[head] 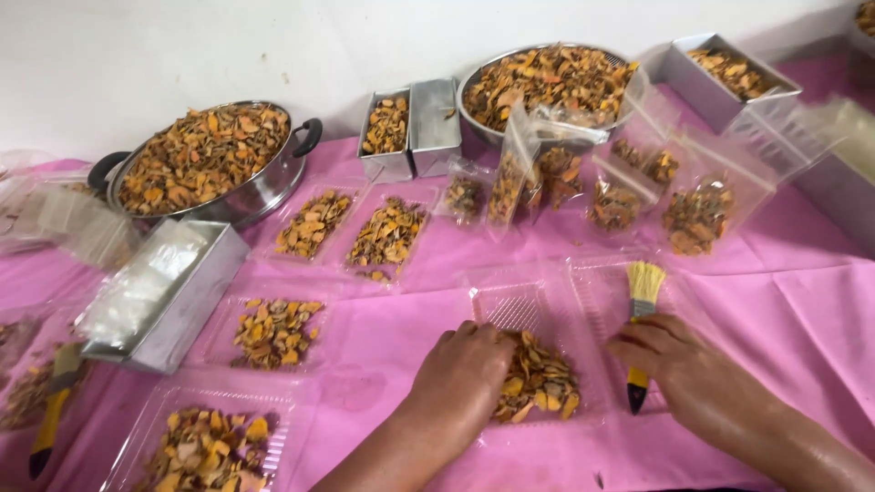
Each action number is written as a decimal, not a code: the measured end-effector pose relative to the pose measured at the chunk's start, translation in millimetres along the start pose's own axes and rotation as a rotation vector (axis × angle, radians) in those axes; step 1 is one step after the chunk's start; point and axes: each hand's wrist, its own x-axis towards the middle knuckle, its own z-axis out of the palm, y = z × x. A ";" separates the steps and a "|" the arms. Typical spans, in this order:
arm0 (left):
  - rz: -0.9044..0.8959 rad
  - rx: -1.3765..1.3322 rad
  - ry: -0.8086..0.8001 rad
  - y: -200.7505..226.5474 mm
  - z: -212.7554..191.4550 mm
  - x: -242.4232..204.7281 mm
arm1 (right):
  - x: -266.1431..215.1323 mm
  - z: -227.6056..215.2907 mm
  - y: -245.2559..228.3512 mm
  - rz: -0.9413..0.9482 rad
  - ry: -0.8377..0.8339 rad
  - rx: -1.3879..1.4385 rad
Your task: Packaging dried herbs into small plastic bags and containers using hands and a brush.
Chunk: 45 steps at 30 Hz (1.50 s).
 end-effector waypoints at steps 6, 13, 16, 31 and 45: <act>-0.084 0.113 -0.220 4.2 -6.6 9.2 | -2.9 4.2 1.7 0.023 -0.029 -0.002; -0.071 0.124 -0.274 10.4 -13.8 12.9 | -2.1 2.6 -0.7 -0.061 0.059 -0.004; -0.060 0.112 -0.239 10.5 -15.6 16.4 | -1.2 5.5 3.1 -0.064 0.067 -0.030; -0.203 0.128 -0.381 2.8 0.5 53.1 | -1.9 3.9 -0.9 -0.012 0.052 -0.029; -0.265 -0.128 -0.277 -9.1 -11.1 46.3 | -9.6 -37.7 1.7 -0.237 0.262 -0.075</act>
